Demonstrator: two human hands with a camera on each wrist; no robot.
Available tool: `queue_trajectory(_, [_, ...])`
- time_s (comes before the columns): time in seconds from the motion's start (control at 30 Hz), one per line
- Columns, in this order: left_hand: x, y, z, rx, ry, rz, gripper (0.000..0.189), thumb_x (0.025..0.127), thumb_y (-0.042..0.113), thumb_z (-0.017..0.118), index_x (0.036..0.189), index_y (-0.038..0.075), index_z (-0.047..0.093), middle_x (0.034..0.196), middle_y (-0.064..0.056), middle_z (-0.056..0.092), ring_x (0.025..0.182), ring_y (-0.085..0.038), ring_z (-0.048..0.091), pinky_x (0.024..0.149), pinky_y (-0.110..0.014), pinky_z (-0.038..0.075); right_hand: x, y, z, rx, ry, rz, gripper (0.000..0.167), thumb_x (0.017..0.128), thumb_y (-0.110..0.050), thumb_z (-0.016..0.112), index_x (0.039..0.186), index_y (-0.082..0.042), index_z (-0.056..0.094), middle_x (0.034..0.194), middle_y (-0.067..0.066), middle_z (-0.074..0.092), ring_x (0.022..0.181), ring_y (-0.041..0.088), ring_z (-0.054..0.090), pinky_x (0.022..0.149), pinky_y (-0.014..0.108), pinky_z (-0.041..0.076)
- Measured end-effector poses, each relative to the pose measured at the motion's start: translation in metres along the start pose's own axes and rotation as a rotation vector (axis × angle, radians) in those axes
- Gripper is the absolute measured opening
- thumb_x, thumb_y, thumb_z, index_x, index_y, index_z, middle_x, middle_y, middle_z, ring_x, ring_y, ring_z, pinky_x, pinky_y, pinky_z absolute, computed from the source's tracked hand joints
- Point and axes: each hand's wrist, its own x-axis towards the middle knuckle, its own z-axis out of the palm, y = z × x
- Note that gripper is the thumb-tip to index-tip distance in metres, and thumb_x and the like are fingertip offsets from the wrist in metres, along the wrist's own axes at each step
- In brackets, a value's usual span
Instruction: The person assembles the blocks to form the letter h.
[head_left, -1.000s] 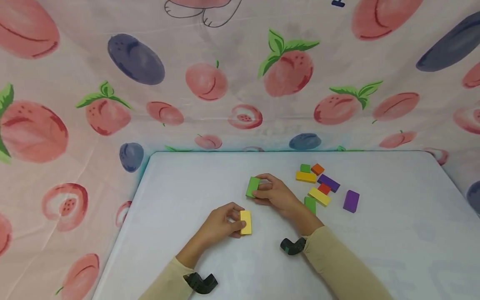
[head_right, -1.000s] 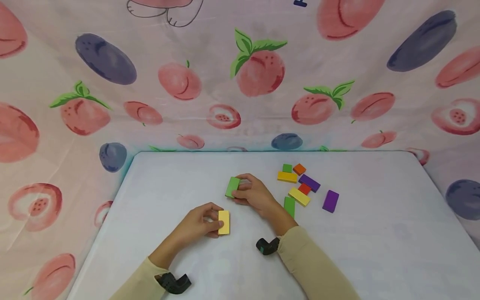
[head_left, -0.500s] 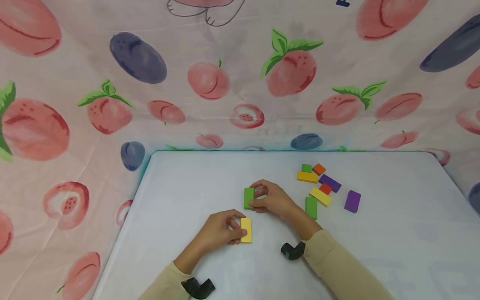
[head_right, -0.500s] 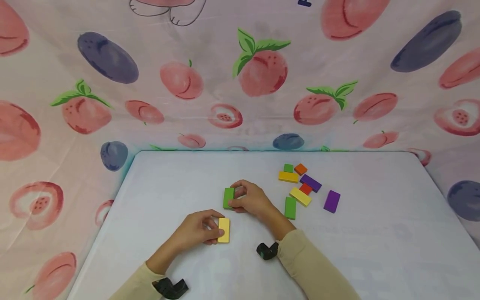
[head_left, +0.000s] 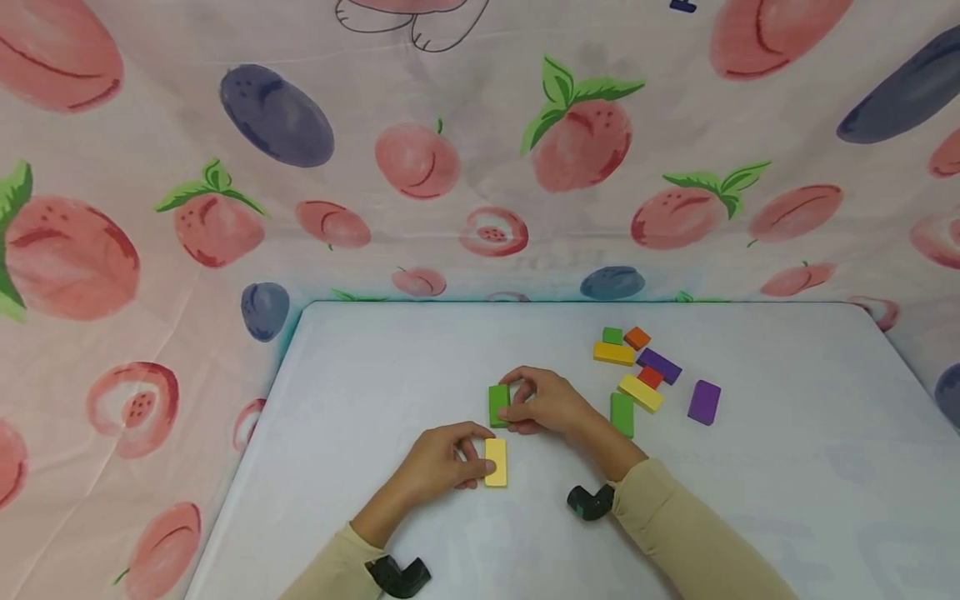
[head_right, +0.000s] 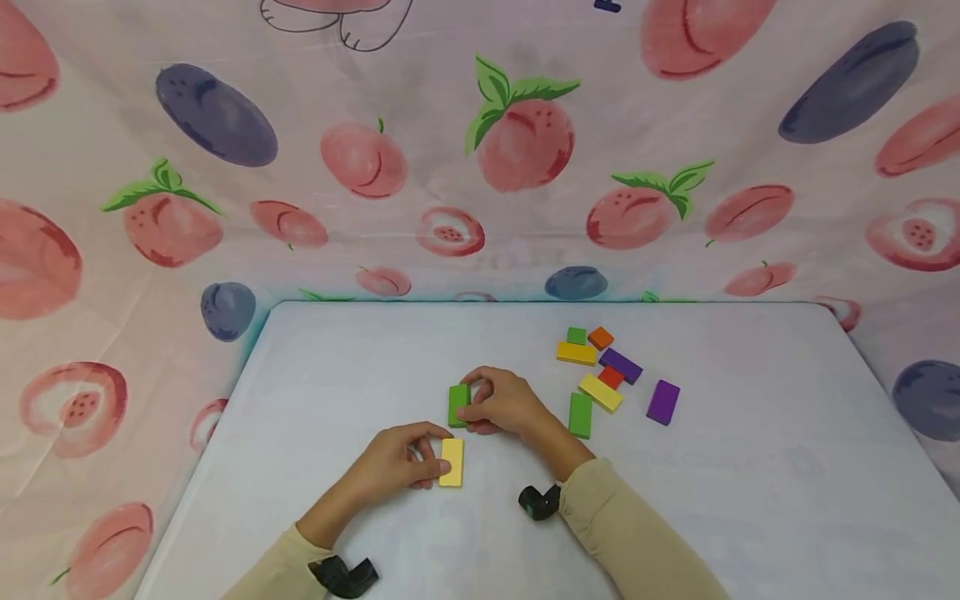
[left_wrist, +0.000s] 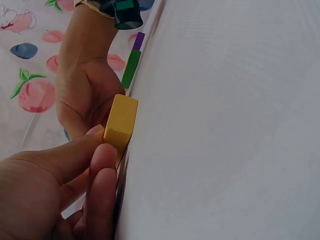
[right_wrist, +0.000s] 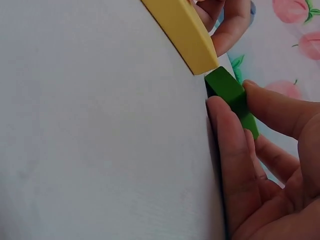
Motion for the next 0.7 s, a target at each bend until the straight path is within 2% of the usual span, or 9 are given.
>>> queue_trajectory(0.17, [0.001, -0.004, -0.002, -0.043, -0.007, -0.012, 0.04, 0.089, 0.03, 0.081, 0.125, 0.017, 0.068, 0.078, 0.003, 0.065, 0.051, -0.012, 0.065, 0.05, -0.028, 0.052, 0.002, 0.003, -0.002, -0.06, -0.032, -0.022, 0.049, 0.083, -0.013, 0.085, 0.128, -0.014, 0.064, 0.084, 0.009, 0.058, 0.066, 0.019, 0.072, 0.061, 0.03, 0.059])
queue_trajectory(0.33, [0.001, -0.006, -0.004, -0.068, -0.022, -0.02, 0.04, 0.09, 0.032, 0.08, 0.125, 0.018, 0.066, 0.08, 0.0, 0.065, 0.049, -0.013, 0.064, 0.049, -0.028, 0.053, 0.005, 0.007, -0.009, -0.103, -0.114, -0.046, 0.053, 0.087, -0.02, 0.082, 0.134, -0.016, 0.057, 0.09, 0.011, 0.058, 0.071, 0.02, 0.074, 0.064, 0.03, 0.06])
queue_trajectory(0.47, [0.001, -0.006, -0.006, -0.069, -0.035, -0.017, 0.04, 0.09, 0.029, 0.08, 0.125, 0.018, 0.065, 0.082, 0.0, 0.066, 0.051, -0.014, 0.065, 0.051, -0.03, 0.054, 0.007, 0.01, -0.015, -0.09, -0.181, -0.053, 0.05, 0.092, -0.018, 0.078, 0.136, -0.013, 0.054, 0.095, 0.012, 0.058, 0.077, 0.022, 0.075, 0.068, 0.03, 0.06])
queue_trajectory(0.7, [0.002, -0.008, -0.006, -0.054, -0.039, -0.003, 0.04, 0.089, 0.028, 0.08, 0.125, 0.02, 0.065, 0.083, 0.001, 0.067, 0.052, -0.014, 0.066, 0.052, -0.03, 0.055, 0.008, 0.012, -0.016, -0.114, -0.172, -0.072, 0.048, 0.091, -0.017, 0.078, 0.134, -0.012, 0.056, 0.092, 0.011, 0.057, 0.071, 0.022, 0.075, 0.064, 0.032, 0.06])
